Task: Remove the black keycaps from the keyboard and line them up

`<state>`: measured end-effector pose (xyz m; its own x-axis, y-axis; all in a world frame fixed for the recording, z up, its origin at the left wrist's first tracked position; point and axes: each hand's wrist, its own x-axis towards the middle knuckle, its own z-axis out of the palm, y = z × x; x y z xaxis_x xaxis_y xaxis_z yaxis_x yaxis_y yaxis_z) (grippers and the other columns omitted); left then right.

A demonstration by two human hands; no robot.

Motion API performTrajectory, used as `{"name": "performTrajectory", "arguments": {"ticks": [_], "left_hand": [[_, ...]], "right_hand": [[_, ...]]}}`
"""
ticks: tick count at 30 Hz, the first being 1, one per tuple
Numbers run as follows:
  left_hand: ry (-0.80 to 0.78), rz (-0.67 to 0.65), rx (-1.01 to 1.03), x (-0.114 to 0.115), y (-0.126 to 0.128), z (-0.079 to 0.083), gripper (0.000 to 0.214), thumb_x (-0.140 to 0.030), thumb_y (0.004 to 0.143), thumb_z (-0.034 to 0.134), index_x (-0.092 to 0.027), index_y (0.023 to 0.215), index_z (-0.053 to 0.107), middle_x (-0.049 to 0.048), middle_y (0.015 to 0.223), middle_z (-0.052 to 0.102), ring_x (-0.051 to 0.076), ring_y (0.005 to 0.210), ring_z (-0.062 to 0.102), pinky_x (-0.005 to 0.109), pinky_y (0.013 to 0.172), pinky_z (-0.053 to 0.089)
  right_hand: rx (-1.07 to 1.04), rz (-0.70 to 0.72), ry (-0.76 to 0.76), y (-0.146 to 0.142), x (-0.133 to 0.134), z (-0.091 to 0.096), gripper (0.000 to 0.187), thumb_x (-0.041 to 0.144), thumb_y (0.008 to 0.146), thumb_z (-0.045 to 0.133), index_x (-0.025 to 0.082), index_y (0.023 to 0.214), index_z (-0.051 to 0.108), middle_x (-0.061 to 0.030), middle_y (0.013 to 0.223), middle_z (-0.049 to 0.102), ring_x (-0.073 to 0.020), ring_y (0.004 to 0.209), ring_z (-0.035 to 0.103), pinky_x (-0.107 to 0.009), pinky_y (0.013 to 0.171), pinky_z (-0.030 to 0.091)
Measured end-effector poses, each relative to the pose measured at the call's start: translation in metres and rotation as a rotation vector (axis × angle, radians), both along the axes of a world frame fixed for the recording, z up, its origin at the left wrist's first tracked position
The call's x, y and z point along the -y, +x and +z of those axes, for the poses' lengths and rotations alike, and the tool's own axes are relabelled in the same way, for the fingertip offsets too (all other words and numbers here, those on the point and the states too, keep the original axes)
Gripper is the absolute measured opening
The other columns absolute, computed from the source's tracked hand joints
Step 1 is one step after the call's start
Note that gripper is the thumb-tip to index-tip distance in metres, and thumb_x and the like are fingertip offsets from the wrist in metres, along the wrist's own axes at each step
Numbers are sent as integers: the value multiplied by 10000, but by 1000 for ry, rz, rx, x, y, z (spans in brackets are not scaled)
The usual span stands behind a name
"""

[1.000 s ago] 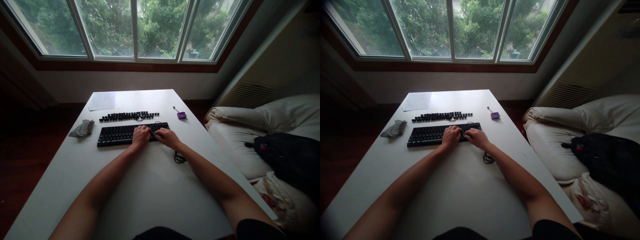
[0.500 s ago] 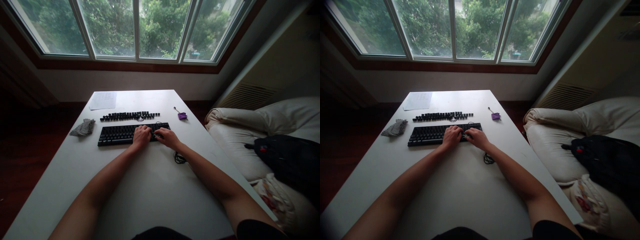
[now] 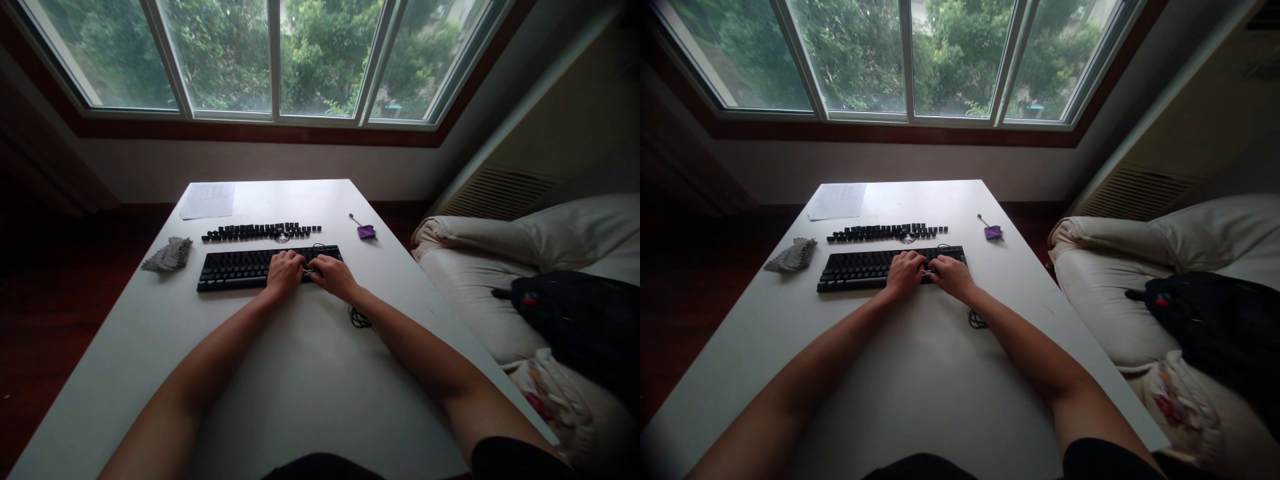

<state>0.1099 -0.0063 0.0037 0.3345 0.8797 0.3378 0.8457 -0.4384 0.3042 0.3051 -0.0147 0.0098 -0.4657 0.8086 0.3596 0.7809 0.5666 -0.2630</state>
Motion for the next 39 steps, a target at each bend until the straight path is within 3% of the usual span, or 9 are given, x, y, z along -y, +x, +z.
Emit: {"name": "performTrajectory", "arguments": {"ticks": [9, 13, 19, 25, 31, 39], "left_hand": [[-3, 5, 10, -1, 1, -2, 214, -257, 965, 522, -262, 1089, 697, 82, 1112, 664, 266, 1057, 545, 426, 947, 378], [-3, 3, 9, 0, 1, -1, 219, -246, 958, 527, -265, 1093, 699, 84, 1120, 664, 269, 1073, 543, 430, 951, 382], [6, 4, 4, -1, 1, -1, 211, -238, 956, 528, -260, 1080, 698, 79, 1124, 668, 267, 1067, 546, 431, 947, 383], [0, 4, -4, -1, 0, 0, 215, -234, 953, 527, -261, 1083, 696, 79, 1120, 669, 265, 1060, 546, 433, 939, 386], [-5, -6, 22, -2, 1, -1, 210, -247, 950, 538, -262, 1087, 697, 81, 1119, 663, 272, 1066, 544, 442, 950, 383], [-3, -13, 21, -4, 0, -3, 207, -248, 951, 535, -255, 1093, 686, 80, 1124, 662, 274, 1071, 542, 441, 948, 374]], "right_hand": [[-55, 76, -58, 13, -4, -4, 217, 211, 898, 673, 233, 1110, 714, -68, 1015, 677, -207, 895, 660, -312, 802, 501], [-107, 92, -54, 25, -20, 2, 226, 222, 912, 649, 239, 1126, 720, -71, 1033, 690, -206, 890, 659, -321, 819, 504], [-180, -57, -4, 38, -77, 15, 220, 300, 928, 639, 214, 1107, 732, -80, 1064, 726, -214, 918, 665, -334, 886, 492], [-76, -299, -114, 34, -129, 15, 265, 325, 904, 658, 203, 1125, 740, -81, 1045, 755, -227, 948, 678, -329, 884, 489], [52, -358, -297, 24, -155, 4, 277, 340, 885, 689, 237, 1136, 747, -67, 1085, 763, -217, 1003, 678, -298, 884, 481], [117, -381, -324, 13, -172, -5, 307, 326, 884, 690, 249, 1179, 720, -72, 1151, 740, -207, 1009, 655, -292, 877, 472]]}}
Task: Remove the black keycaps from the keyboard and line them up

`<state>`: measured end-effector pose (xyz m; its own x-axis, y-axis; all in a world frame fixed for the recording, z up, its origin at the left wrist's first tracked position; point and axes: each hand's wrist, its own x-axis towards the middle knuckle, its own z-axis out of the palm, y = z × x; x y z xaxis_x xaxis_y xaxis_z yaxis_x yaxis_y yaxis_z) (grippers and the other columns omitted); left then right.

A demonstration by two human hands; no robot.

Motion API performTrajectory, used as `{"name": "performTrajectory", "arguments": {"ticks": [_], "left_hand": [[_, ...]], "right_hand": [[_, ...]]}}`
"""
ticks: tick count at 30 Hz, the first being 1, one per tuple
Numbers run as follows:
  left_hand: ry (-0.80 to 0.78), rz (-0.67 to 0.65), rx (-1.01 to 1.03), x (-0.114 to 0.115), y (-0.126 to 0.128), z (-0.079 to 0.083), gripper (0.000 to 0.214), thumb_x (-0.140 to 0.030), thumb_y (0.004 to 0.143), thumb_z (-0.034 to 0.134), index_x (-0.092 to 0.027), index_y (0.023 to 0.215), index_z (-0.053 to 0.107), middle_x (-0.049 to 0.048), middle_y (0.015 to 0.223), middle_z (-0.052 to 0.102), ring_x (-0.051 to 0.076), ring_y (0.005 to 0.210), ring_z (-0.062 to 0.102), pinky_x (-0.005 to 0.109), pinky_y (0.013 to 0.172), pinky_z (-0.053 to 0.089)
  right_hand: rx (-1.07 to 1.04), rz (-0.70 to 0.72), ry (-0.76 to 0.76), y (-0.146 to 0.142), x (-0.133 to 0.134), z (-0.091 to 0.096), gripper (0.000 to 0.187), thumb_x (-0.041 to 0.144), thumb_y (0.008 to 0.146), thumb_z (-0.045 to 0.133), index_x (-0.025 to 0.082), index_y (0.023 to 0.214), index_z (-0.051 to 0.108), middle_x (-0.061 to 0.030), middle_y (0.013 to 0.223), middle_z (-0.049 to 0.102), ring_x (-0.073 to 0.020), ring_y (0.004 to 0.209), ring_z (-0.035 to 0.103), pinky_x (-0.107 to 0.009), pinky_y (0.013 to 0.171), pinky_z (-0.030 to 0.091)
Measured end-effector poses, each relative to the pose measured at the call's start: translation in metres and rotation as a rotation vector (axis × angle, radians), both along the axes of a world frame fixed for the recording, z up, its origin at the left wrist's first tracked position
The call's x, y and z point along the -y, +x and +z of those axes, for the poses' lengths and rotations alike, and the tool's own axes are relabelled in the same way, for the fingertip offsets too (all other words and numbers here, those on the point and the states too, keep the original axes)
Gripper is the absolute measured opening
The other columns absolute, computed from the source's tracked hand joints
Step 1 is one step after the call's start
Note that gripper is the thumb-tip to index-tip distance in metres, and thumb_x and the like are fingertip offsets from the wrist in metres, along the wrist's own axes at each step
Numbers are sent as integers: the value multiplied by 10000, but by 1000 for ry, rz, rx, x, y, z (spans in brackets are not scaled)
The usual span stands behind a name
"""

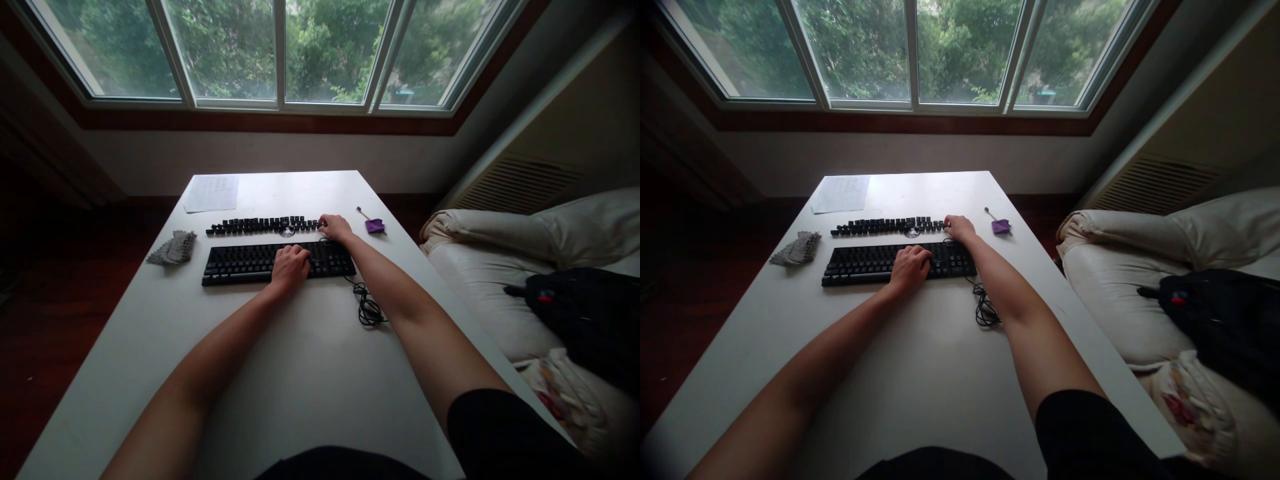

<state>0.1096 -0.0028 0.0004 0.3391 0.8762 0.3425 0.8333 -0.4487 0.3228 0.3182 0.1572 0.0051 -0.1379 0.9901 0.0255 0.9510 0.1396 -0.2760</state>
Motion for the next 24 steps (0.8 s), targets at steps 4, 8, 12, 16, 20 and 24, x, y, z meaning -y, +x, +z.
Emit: {"name": "performTrajectory", "arguments": {"ticks": [4, 8, 12, 16, 20, 24], "left_hand": [[-4, 1, -8, 1, 0, 2, 207, -247, 953, 533, -255, 1092, 685, 78, 1130, 661, 272, 1071, 541, 438, 948, 375], [0, 3, -18, 1, 0, 3, 205, -250, 954, 534, -255, 1092, 686, 77, 1136, 663, 269, 1068, 541, 436, 945, 379], [-8, 7, -25, 1, 0, 2, 206, -264, 958, 537, -259, 1097, 687, 78, 1139, 661, 268, 1076, 539, 432, 952, 379], [-10, 7, -21, 2, 1, 2, 206, -282, 962, 540, -257, 1102, 690, 79, 1140, 655, 266, 1093, 533, 428, 968, 375], [-1, 12, -21, 2, 1, 1, 202, -289, 964, 540, -257, 1093, 692, 79, 1130, 654, 267, 1087, 534, 433, 969, 375], [14, 8, -21, 1, 1, 0, 200, -285, 960, 544, -256, 1092, 692, 79, 1123, 657, 269, 1079, 536, 437, 960, 380]], "right_hand": [[7, -22, 5, -4, -1, -1, 309, 330, 882, 692, 249, 1180, 710, -79, 1138, 737, -210, 993, 652, -303, 880, 476], [-27, -21, 25, -3, 3, -1, 300, 344, 886, 687, 247, 1169, 706, -80, 1109, 741, -218, 981, 656, -314, 869, 480], [-93, 11, 118, 3, 12, 3, 260, 366, 892, 667, 215, 1095, 725, -91, 1076, 740, -234, 986, 657, -328, 874, 483], [-194, 81, 188, 16, 28, 6, 222, 273, 859, 661, 182, 1046, 739, -100, 1049, 730, -233, 955, 657, -339, 881, 494], [-393, 130, 145, 35, 56, 6, 335, 243, 830, 680, 212, 1160, 725, -66, 1012, 751, -225, 910, 675, -364, 873, 519], [-743, 225, -84, 54, 90, 7, 342, 364, 917, 587, 232, 1210, 706, -58, 923, 765, -187, 686, 681, -312, 593, 524]]}}
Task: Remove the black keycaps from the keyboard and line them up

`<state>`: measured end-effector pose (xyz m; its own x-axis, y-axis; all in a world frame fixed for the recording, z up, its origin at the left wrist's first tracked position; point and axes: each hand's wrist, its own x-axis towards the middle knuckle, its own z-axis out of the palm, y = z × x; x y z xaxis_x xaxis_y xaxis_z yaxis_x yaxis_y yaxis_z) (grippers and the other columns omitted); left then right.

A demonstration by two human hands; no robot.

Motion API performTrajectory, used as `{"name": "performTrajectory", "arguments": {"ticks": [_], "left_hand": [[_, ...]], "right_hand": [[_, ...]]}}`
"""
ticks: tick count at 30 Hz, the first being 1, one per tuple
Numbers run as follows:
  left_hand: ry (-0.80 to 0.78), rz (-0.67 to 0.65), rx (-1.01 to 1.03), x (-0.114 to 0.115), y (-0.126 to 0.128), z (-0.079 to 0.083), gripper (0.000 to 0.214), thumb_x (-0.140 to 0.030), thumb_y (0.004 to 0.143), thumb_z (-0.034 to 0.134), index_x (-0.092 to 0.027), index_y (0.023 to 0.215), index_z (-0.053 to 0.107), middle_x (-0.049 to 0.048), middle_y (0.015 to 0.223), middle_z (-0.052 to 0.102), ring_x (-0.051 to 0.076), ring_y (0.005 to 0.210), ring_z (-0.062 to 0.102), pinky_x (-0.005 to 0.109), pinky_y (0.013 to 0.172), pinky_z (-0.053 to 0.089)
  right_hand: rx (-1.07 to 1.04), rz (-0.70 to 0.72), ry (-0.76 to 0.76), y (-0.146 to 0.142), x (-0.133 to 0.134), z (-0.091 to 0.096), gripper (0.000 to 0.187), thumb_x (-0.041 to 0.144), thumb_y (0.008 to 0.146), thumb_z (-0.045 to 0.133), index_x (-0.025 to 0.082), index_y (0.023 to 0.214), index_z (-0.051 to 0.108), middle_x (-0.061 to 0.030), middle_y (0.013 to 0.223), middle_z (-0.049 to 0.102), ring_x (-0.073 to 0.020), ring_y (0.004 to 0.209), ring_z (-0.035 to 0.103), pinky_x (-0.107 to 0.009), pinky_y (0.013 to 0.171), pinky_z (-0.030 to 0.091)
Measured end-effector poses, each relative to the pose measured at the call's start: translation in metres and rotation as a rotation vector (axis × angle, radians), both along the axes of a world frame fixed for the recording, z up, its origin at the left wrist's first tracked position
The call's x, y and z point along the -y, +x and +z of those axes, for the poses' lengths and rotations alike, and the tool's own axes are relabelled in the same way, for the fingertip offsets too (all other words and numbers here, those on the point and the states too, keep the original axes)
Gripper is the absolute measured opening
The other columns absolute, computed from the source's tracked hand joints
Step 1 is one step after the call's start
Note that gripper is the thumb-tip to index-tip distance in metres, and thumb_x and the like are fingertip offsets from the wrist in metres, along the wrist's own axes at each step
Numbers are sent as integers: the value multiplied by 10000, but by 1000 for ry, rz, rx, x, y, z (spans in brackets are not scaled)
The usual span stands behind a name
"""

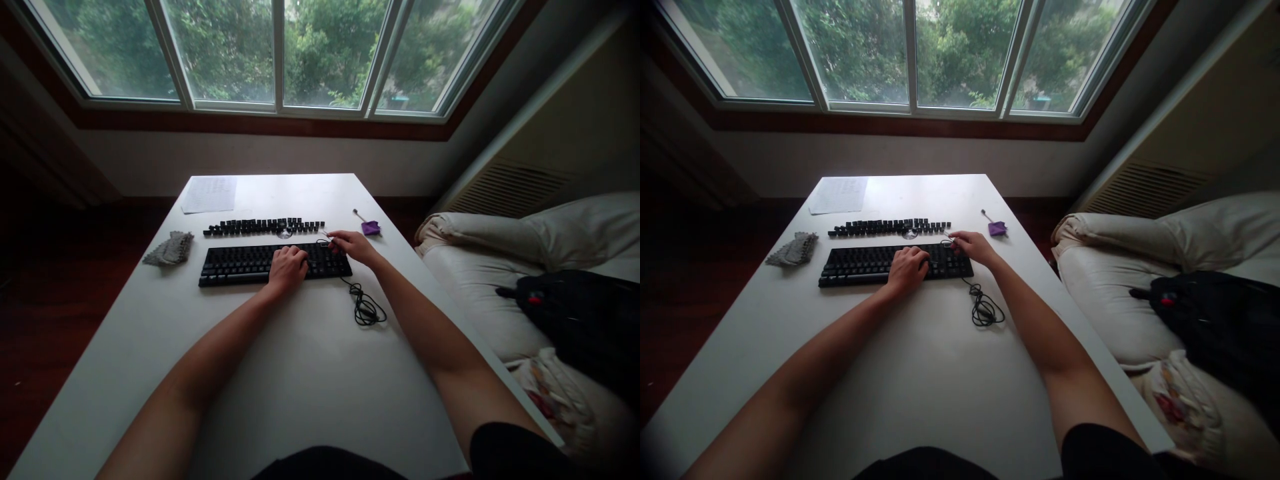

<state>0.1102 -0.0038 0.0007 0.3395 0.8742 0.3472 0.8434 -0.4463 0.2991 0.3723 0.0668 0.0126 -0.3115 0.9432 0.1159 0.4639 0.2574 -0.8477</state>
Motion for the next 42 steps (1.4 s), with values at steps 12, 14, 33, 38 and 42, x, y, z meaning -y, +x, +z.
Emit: {"name": "performTrajectory", "arguments": {"ticks": [12, 14, 33, 38, 42], "left_hand": [[25, -9, 3, 0, 0, -1, 186, -289, 963, 550, -246, 1074, 692, 83, 1118, 658, 271, 1087, 540, 440, 952, 392], [37, -15, -12, 1, 0, -1, 197, -325, 978, 536, -242, 1073, 687, 85, 1113, 657, 271, 1075, 543, 441, 944, 396], [52, -359, -117, 5, 5, 1, 388, -382, 958, 578, -251, 1323, 601, 103, 1362, 563, 276, 1240, 495, 442, 1042, 417], [39, -353, -113, 6, 5, 3, 389, -377, 960, 575, -255, 1328, 600, 102, 1360, 568, 274, 1239, 496, 442, 1049, 413], [21, -349, -114, 6, 5, 4, 385, -371, 959, 577, -261, 1327, 603, 99, 1368, 566, 274, 1249, 491, 445, 1063, 402]], "right_hand": [[-523, -141, -124, 22, 33, 2, 238, 380, 845, 687, 199, 1001, 691, -85, 999, 744, -213, 869, 727, -295, 655, 559], [-578, -158, -129, 25, 30, 0, 315, 368, 805, 739, 220, 1078, 683, -70, 1027, 735, -215, 936, 715, -299, 705, 564], [-419, -225, -47, 36, 19, -24, 438, 625, 838, 677, 216, 933, 550, 7, 657, 652, -109, 488, 535, -225, 423, 356], [-525, -290, -151, 43, 16, -32, 490, 645, 783, 716, 226, 930, 509, 24, 650, 656, -104, 480, 535, -220, 434, 374], [-556, -277, -176, 46, 19, -33, 517, 658, 763, 733, 237, 947, 498, 28, 662, 666, -111, 481, 542, -231, 443, 386]]}}
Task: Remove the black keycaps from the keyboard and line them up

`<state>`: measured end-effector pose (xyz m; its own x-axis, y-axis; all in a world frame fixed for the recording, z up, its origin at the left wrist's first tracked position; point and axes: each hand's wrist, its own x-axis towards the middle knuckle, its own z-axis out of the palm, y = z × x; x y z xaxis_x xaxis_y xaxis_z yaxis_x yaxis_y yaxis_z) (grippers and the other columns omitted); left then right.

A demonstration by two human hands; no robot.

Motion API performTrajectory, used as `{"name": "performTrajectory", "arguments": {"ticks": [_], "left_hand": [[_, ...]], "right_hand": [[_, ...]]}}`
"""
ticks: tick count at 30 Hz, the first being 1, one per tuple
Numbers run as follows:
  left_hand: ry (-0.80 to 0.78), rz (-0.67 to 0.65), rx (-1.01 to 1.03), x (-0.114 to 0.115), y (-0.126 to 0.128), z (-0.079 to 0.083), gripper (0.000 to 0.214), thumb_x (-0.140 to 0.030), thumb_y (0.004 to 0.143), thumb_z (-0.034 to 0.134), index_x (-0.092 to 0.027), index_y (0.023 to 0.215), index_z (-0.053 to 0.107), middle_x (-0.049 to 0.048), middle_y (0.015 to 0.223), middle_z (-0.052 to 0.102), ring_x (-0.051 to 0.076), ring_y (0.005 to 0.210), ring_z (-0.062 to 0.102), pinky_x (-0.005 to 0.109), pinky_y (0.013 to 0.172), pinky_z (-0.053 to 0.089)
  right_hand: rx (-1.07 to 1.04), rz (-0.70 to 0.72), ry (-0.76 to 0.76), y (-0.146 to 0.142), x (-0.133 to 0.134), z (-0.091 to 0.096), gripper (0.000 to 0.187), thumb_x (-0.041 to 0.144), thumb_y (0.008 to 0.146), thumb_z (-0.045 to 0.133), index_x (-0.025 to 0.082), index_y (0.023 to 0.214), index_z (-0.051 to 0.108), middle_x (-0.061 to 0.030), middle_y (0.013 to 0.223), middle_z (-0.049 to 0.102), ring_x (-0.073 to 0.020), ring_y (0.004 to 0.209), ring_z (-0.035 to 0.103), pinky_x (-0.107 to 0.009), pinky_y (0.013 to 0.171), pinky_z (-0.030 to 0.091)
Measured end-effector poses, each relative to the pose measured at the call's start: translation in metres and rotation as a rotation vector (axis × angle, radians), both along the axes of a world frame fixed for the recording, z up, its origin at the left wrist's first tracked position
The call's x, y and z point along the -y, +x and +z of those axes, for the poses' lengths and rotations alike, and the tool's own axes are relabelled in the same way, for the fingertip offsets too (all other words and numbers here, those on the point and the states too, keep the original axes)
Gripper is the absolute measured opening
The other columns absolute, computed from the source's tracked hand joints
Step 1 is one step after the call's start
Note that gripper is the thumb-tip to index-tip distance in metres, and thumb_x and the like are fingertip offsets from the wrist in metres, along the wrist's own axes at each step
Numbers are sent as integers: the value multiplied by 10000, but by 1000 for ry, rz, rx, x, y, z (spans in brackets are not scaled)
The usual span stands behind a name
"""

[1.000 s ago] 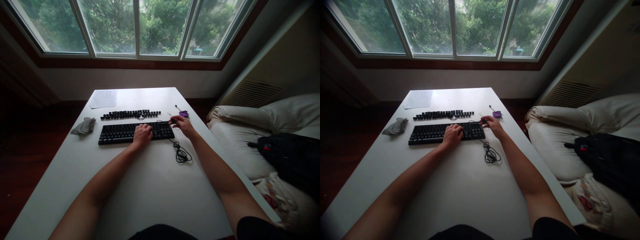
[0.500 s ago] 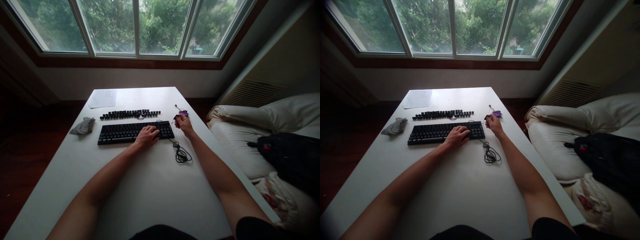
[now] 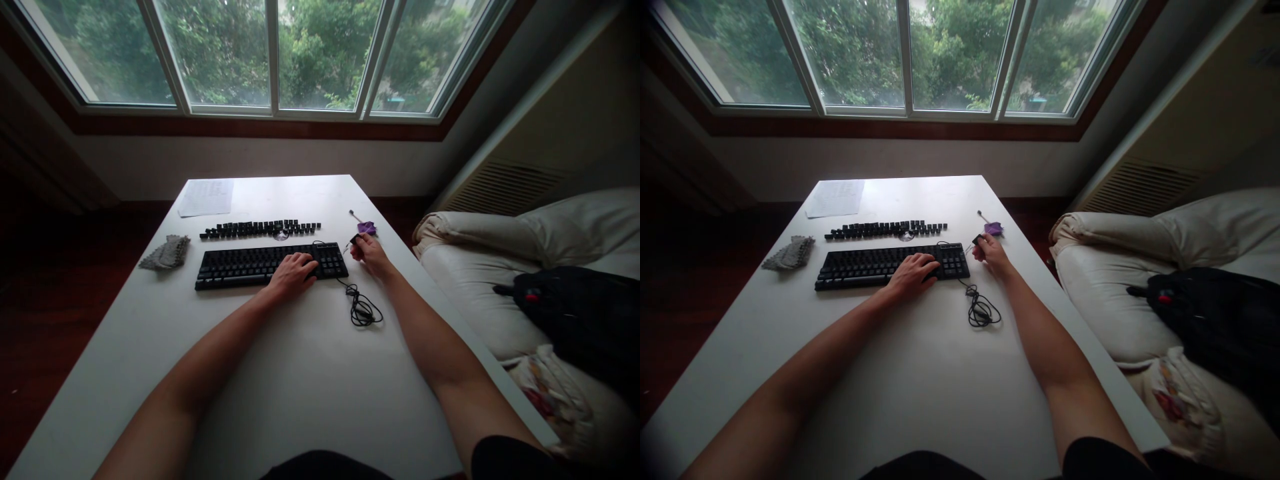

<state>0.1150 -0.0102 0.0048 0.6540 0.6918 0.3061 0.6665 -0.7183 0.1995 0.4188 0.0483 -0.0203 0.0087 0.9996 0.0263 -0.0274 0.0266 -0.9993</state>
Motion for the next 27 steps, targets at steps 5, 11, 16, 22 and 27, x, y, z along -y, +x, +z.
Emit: {"name": "performTrajectory", "arguments": {"ticks": [5, 11, 16, 22, 27], "left_hand": [[-3, 1, -4, 0, 0, 0, 390, -373, 959, 576, -267, 1334, 599, 97, 1368, 564, 274, 1254, 486, 439, 1054, 403], [3, 3, 9, -1, 1, -2, 395, -365, 952, 589, -265, 1333, 600, 97, 1364, 563, 271, 1252, 484, 431, 1051, 404], [6, 4, -1, 0, 0, -1, 387, -365, 955, 582, -262, 1327, 603, 96, 1362, 570, 273, 1247, 489, 437, 1049, 406], [3, 17, -11, 0, 1, 0, 388, -367, 953, 582, -266, 1327, 601, 95, 1357, 576, 277, 1246, 492, 444, 1053, 404], [-2, 17, -5, 0, 1, 0, 381, -358, 951, 580, -273, 1321, 604, 92, 1349, 577, 275, 1240, 493, 445, 1058, 399]], "right_hand": [[52, 103, 43, 0, 9, 7, 498, 673, 788, 714, 240, 920, 508, 18, 682, 692, -131, 529, 594, -251, 486, 424], [-6, 157, -9, 8, 15, 8, 495, 657, 769, 744, 236, 945, 552, -18, 770, 741, -166, 645, 683, -278, 580, 498], [-5, 187, -13, 7, 16, 10, 490, 647, 781, 739, 233, 963, 550, -32, 802, 758, -184, 686, 715, -288, 605, 512], [145, 219, 115, -2, 16, 19, 413, 612, 845, 691, 229, 954, 580, -34, 747, 753, -185, 637, 694, -297, 586, 482], [174, 199, 126, -5, 18, 21, 418, 629, 840, 678, 237, 947, 581, -31, 737, 752, -191, 633, 690, -307, 582, 486]]}}
